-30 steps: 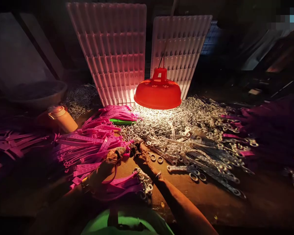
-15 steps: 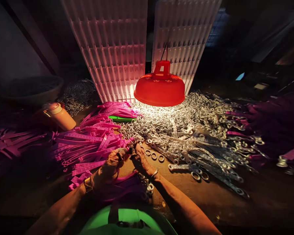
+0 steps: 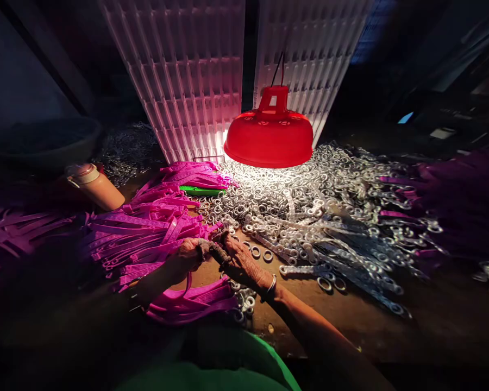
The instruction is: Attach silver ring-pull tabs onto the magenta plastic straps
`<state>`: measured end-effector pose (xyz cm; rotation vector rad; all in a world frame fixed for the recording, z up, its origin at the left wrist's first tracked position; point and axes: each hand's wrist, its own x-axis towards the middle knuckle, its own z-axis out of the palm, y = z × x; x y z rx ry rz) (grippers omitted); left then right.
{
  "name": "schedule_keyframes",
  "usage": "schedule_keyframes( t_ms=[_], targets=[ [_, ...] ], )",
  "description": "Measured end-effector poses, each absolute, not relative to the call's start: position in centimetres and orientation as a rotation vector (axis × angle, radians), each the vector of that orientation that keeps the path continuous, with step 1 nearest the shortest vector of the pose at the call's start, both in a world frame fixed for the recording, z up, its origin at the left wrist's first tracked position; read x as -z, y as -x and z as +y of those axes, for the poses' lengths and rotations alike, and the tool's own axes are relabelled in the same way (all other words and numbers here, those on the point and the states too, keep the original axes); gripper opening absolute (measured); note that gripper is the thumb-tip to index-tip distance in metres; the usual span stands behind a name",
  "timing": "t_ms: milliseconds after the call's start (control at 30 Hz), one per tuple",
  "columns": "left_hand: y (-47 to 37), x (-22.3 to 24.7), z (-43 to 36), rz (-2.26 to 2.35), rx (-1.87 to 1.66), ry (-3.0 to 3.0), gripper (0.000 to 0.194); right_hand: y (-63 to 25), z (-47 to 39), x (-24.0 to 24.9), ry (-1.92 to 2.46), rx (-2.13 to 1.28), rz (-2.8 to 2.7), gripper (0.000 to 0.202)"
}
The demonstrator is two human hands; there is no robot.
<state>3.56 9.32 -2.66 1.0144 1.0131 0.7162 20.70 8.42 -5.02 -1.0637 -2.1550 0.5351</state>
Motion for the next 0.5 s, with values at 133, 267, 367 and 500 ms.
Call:
schedule_keyframes(
  t_ms=[133, 267, 367, 500],
  targets=[
    [-2.8, -0.4, 8.0, 1.062, -0.572, -1.159, 0.026, -20.5, 3.7, 2.0, 1.236, -0.735, -2.237, 0.025],
    [-2.4, -1.3, 5.2, 1.019, -0.407, -1.178, 0.029, -20.4, -0.8, 1.1, 1.307, -0.66, -2.347, 0.025],
    [-2.0, -1.0, 3.1, 0.91, -0.281, -1.139, 0.035, -20.5, -2.7, 1.7, 1.296, -0.628, -2.394, 0.04],
    [-2.0, -0.5, 1.2, 0.795, -0.338, -0.998, 0.045, -20.5, -3.2, 2.0, 1.209, -0.726, -2.359, 0.035]
  ],
)
